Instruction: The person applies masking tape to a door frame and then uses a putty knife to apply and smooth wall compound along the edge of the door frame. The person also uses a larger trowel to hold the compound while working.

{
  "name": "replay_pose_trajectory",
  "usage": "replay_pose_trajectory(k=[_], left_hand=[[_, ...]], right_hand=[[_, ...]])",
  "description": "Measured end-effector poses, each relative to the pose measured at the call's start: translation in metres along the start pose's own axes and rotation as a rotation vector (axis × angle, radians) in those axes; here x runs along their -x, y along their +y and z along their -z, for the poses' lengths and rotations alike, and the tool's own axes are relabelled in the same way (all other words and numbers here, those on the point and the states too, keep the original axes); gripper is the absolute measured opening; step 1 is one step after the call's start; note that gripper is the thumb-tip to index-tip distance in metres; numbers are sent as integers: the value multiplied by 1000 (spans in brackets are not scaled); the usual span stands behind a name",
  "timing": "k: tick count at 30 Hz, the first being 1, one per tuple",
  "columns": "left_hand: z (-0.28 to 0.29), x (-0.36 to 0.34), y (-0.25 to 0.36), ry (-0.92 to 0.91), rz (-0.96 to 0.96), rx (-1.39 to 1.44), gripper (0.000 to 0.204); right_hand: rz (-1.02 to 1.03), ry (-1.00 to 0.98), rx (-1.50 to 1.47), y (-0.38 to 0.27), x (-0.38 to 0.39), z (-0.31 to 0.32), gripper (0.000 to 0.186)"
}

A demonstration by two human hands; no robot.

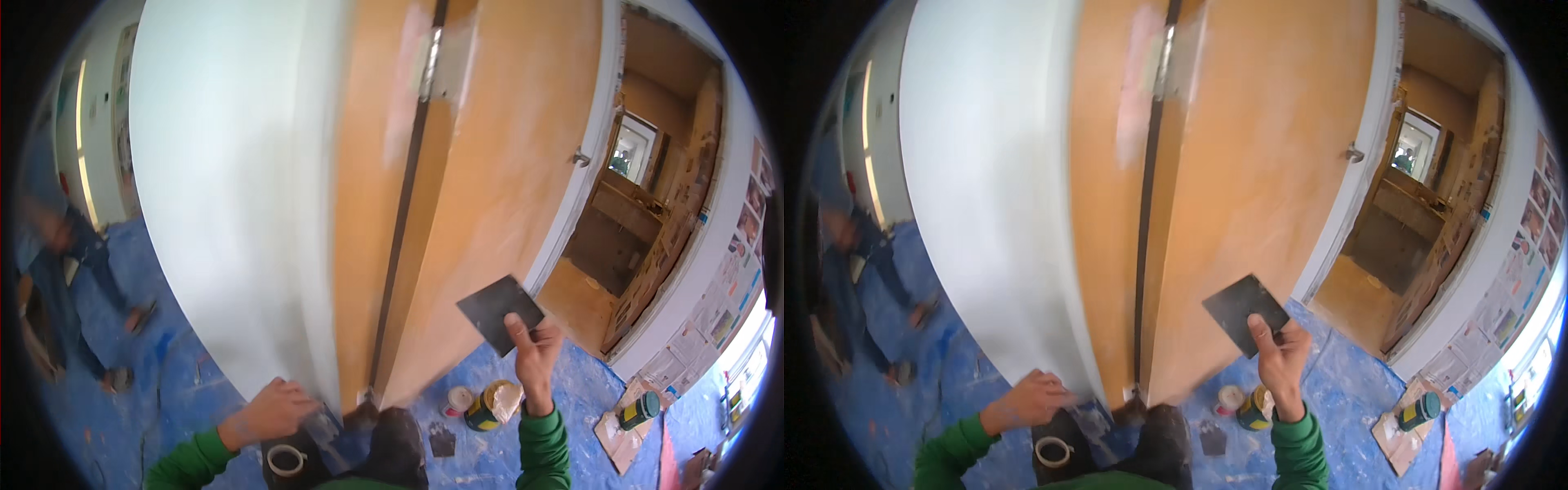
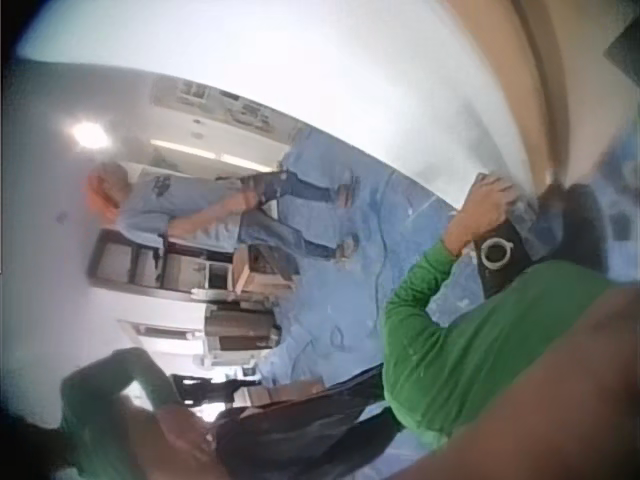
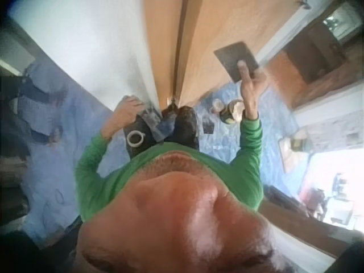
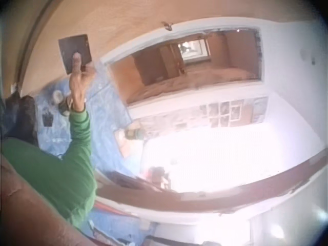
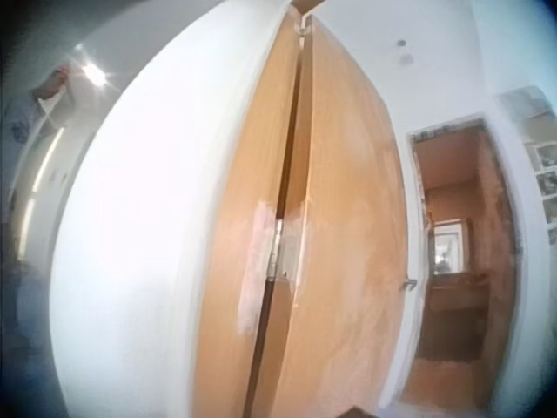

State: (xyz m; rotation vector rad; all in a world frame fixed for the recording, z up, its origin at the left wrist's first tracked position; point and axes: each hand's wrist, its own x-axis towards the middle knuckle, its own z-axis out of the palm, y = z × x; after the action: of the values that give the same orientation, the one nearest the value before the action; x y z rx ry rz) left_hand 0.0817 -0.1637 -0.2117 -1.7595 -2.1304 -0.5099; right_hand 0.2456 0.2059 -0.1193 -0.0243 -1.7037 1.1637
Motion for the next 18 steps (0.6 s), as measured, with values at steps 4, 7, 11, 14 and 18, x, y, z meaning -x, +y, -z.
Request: replay_pose_trajectory(k=[4,7,11,14,18], left_hand=[[-67,61,-15,-223,375,-308,11],[-76,107,-34,261,613,-182,31],[-84,178,6,250,846,-73,24],[-133,225,27,235,1305,134,45],[-178,229,48,40,1592,348,59]], right_hand=[[-288,-39,73,58,20,27,22],[-391,-61,-111,79,47,22,27],[-735,-322,-542,99,91,15,49],[-933,-238,-367,107,124,-12,45],[-1139,-493,-263,116,165,-54,37]])
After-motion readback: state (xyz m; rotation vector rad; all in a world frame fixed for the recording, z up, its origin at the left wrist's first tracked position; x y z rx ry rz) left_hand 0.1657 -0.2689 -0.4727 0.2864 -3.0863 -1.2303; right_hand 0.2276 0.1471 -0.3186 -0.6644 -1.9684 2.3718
